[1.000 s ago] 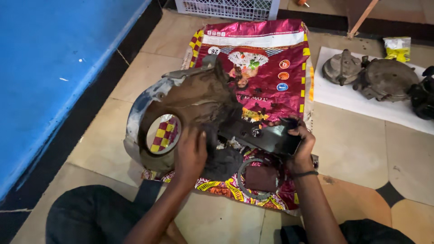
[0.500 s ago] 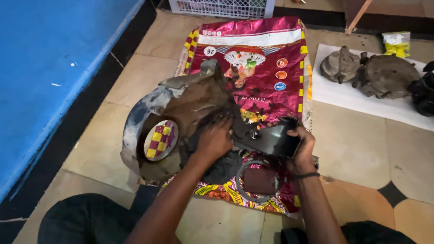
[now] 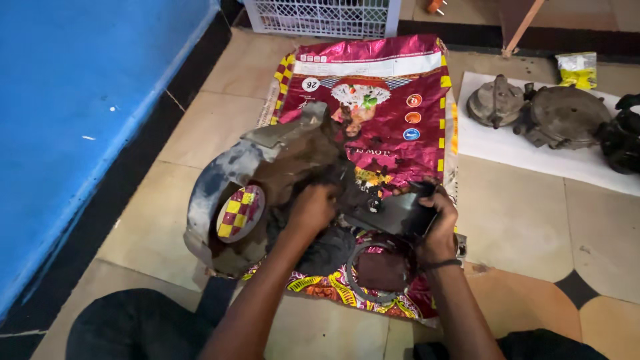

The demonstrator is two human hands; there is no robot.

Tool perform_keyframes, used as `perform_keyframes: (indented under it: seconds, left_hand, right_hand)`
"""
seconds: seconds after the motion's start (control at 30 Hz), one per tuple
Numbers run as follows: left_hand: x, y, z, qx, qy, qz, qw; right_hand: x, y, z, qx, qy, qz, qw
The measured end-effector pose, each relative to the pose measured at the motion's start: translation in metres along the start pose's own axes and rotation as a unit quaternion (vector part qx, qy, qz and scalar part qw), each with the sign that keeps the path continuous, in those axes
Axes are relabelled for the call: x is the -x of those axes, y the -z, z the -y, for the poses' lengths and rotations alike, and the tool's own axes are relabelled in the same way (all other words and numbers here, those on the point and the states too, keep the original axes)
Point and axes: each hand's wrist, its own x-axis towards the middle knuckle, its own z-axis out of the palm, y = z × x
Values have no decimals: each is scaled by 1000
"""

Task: The person sits on the floor and scrubs a dark metal part with a cloth. They then switch to a larger, lighter-colored metal housing and use a flat metal scraper to remove residue from its surface.

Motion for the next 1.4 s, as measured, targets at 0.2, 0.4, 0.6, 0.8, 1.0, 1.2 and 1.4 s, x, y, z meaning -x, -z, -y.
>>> perform_keyframes:
  seconds: [0.2, 0.4, 0.6, 0.8, 1.0, 1.2, 1.4]
  left_hand:
    - [59, 1, 27, 2, -15, -46, 999]
    - [103, 1, 31, 27, -91, -115, 989]
    - [108, 31, 6, 26, -52, -221, 974]
    - [100, 58, -14, 84, -30, -277, 957]
    - [41, 8, -22, 181, -147, -135, 963]
    - [8, -22, 3, -5, -177, -61, 982]
    - [-24, -46, 5, -135, -168, -91, 972]
  right_hand:
    - [1, 5, -2, 40, -24, -25, 999]
    - [-10, 24, -11, 78, -66, -89, 991]
    - [-9, 21, -5, 70, -39, 9, 997]
    - [-5, 6, 3, 88, -43, 9, 995]
    - [-9, 11, 0, 47, -31, 28, 998]
    - [-2, 0, 11, 145, -52, -8, 988]
    - [-2, 7, 4, 125, 12, -5, 992]
